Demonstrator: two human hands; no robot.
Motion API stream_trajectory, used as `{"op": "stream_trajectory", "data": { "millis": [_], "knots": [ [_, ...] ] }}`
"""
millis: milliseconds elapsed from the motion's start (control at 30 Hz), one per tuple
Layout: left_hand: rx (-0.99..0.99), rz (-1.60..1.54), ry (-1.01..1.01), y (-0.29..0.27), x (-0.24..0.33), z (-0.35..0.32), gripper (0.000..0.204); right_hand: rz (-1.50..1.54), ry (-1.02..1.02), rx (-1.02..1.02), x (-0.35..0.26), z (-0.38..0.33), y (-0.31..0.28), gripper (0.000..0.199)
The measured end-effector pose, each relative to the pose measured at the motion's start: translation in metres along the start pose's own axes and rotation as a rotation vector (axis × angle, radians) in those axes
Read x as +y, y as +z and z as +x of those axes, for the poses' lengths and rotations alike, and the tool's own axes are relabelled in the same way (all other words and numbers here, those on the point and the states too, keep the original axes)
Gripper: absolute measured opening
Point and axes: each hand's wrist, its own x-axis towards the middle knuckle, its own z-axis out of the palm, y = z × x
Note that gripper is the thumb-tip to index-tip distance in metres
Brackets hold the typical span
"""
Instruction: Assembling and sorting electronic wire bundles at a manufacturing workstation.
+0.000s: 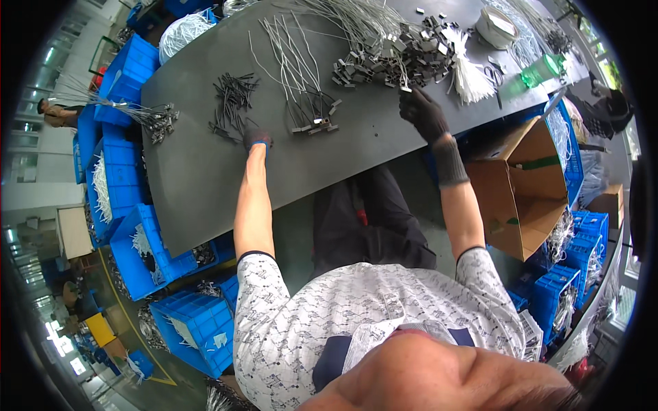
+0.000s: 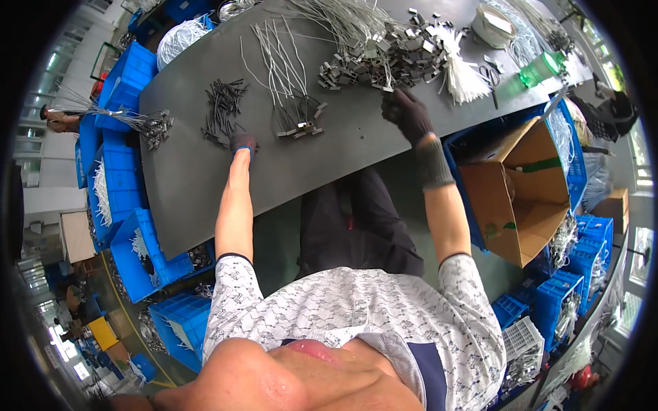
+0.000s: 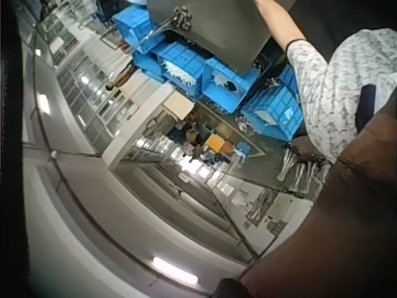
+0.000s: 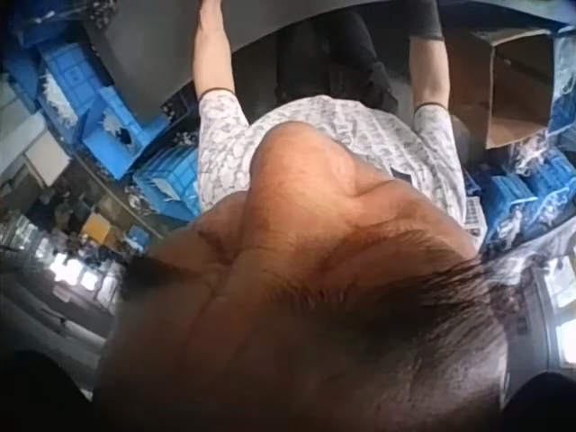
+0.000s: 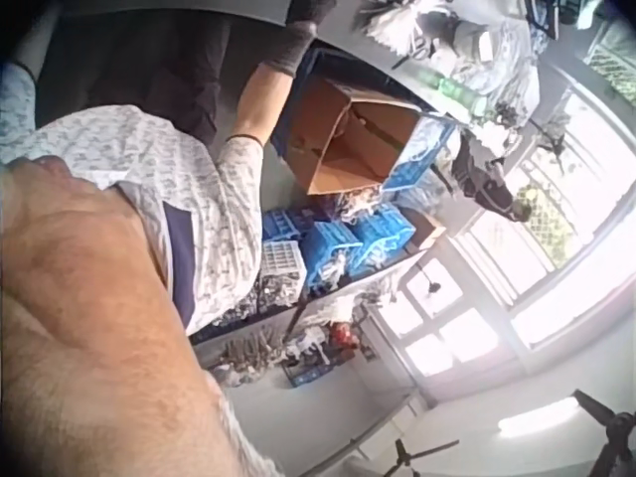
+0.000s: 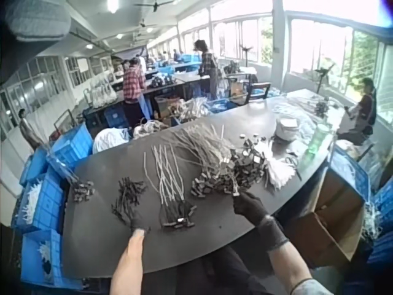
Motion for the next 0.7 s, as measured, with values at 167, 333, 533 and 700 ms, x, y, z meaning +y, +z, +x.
{"op": "stream_trajectory", "data": {
  "millis": [167,333,533,700],
  "knots": [
    [-0.059,-1.988,-0.690,-0.034,0.063,-0.055,0.005,-1.083,-0.330,0.507,0.010,0.005,-0.043,0.042],
    [-0.320,-2.400,-0.239,-0.028,0.133,-0.093,0.013,-0.338,0.032,0.267,0.020,-0.056,-0.013,0.055],
    [0.394,-0.784,0.642,-0.069,0.325,-0.136,0.033,-0.390,-0.097,0.282,0.053,-0.083,-0.002,0.073],
    [-0.020,-0.419,0.498,-0.121,0.380,-0.140,0.031,-1.244,-0.413,0.238,0.037,-0.141,-0.009,0.066]
  ]
}}
